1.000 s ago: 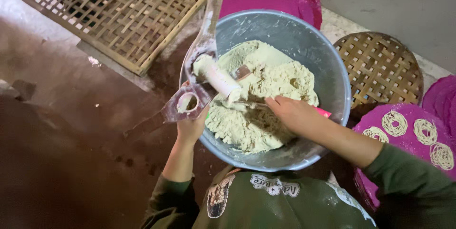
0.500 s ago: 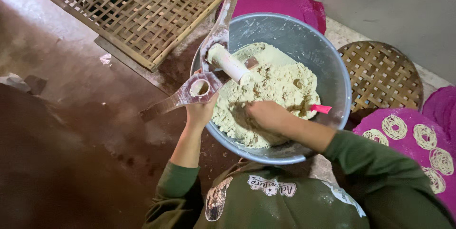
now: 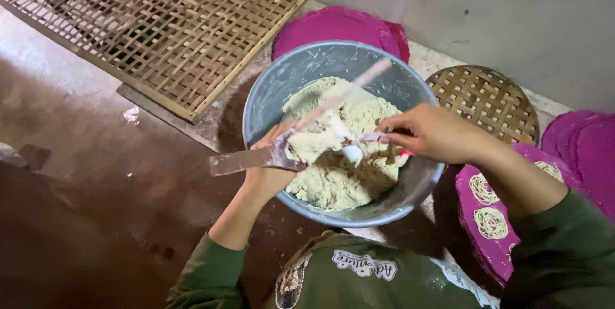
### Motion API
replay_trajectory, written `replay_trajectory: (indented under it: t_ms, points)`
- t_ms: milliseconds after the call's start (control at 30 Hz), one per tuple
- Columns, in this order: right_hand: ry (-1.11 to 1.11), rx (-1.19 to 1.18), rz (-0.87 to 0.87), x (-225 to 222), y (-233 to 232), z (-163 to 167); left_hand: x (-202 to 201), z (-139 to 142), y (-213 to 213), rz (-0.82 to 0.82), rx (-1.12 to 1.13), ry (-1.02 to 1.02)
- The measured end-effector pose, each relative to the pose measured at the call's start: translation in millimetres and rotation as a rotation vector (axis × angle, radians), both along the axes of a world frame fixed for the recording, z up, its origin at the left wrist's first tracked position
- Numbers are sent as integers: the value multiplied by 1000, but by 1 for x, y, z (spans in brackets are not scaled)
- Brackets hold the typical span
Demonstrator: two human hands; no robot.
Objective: The person uses a manual noodle press to extrude dough into spiral shapes onto a pink mat. They repeatedly load dough into the press, squeeze the handles to form noodles, and scrape excess dough from the tool back into a large metal bowl.
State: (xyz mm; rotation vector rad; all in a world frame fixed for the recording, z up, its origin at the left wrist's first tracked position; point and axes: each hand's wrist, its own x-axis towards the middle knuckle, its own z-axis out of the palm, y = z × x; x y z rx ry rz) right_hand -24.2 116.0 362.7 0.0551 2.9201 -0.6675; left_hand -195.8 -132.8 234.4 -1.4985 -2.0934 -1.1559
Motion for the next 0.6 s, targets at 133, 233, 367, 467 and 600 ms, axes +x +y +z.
replay_trajectory:
  t_ms: [133,233,367,467,600]
  points:
    - [-116,577,-7,-15,-41,4,12,-7,16,6,-159,-94]
    - [133,745,165,-20,-80,-24,19,-21,30,68,-315,-443]
    - [316,674,249,0,-72,-11,7,-34,29,144,-723,-765]
    - [201,750,68,29,-55,32,-18,-29,6,137,-146,111]
    - [325,787,102,8,-78,30,-14,-24,8,8,-104,26]
